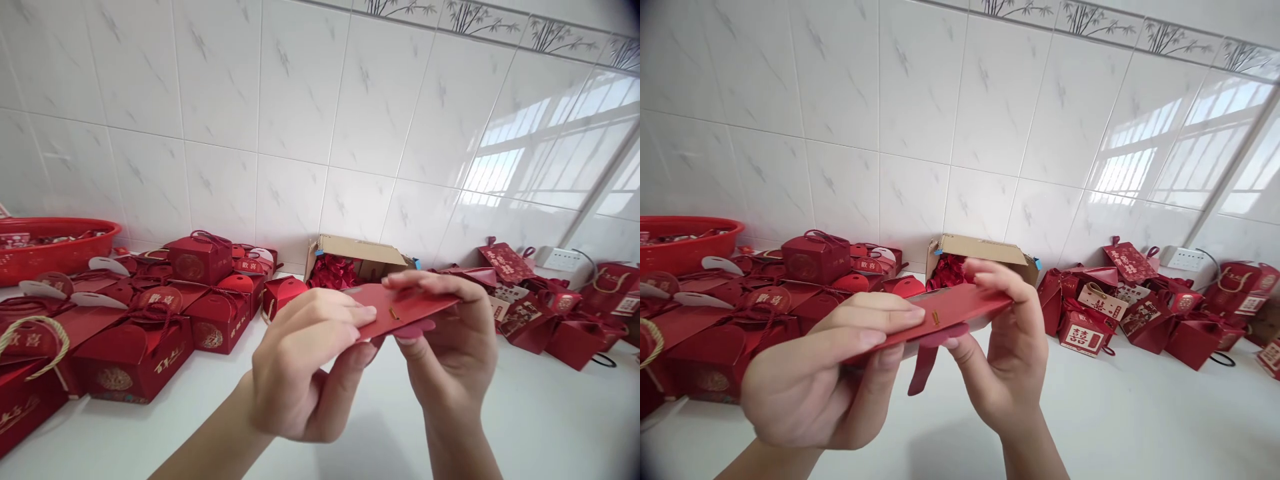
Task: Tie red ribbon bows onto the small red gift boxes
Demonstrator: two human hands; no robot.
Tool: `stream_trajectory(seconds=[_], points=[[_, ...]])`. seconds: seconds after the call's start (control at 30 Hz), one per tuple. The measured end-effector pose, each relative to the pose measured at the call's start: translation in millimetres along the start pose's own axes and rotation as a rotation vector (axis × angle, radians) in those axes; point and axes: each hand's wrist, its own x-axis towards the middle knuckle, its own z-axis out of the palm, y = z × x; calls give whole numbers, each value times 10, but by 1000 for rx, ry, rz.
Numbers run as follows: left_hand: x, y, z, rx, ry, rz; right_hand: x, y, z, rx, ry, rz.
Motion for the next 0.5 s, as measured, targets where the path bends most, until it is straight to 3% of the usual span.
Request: stream_trajectory(seconds=[0.1,0.27,0.4,0.5], points=[[-5,-70,60,-41,-32,8,-13,29,0,6,64,4],[-4,-143,59,240,-117,-99,-2,69,-33,-128,176,-80],[62,-107,-124,284,-250,-392,25,133,-97,-203,175,-129],[168,-79,-334,229,-370,-425,38,188,-145,-247,165,-120]])
